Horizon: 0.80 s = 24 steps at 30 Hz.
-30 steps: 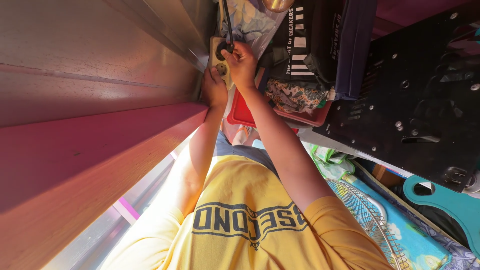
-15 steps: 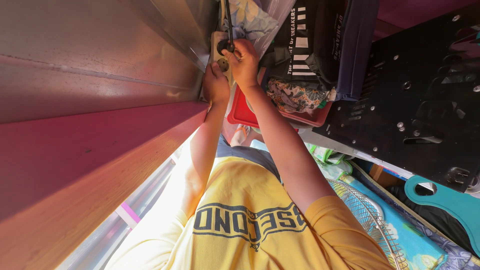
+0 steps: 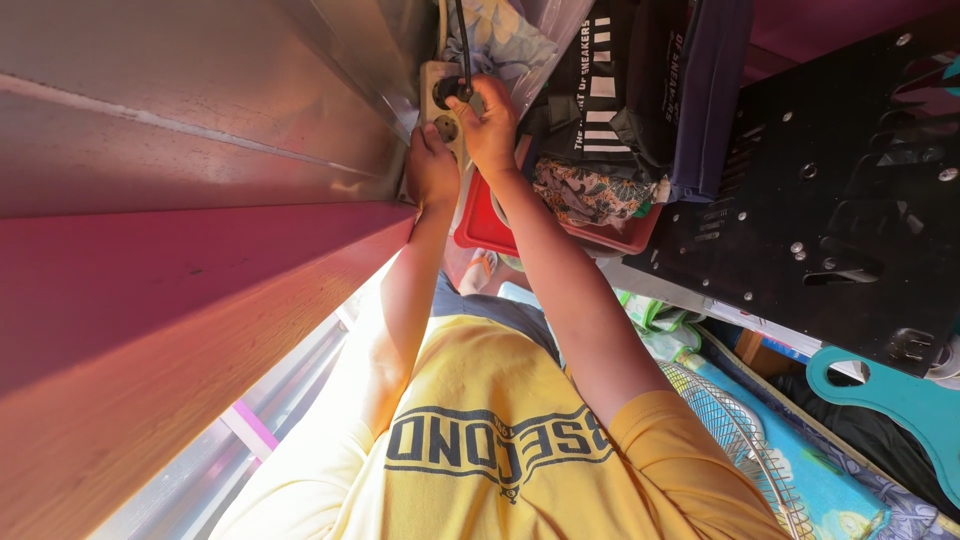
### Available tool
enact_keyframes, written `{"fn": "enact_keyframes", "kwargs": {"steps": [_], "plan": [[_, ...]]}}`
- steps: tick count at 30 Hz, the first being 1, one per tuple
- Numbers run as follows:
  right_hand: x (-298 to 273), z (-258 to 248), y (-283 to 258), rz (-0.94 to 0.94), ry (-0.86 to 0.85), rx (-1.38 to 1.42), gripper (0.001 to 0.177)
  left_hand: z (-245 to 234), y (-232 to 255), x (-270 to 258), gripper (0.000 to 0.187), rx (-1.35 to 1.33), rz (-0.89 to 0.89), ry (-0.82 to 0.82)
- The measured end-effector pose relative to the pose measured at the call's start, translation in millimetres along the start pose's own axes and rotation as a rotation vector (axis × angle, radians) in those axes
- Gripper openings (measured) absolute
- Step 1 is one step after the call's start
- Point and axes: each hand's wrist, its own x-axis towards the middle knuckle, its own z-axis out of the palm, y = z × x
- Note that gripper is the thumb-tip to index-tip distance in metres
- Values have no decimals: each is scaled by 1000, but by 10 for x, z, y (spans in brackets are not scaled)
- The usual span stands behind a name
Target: The person installs a lightbulb into a socket on a pink stall and then plugs in the power cord.
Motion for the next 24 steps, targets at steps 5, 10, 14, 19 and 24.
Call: {"fn": "enact_keyframes", "kwargs": {"steps": [5,10,14,19,24], "plan": [[-11,25,118,118,-51,88,27,-34,22,-20,45,12,5,-22],[-38,23,313,24,-42,13,32,-55,40,-33,45,-9,-23,-36],[-53,31,351,144,-101,49,34,-68,65,-42,45,7,-24,-25],[-55,47,344,120,-103,68,34,-83,84,-50,44,21,-21,-40],[-10,-3,268,87,-115,25,32,-77,77,-49,43,-5,-4,-28]]}}
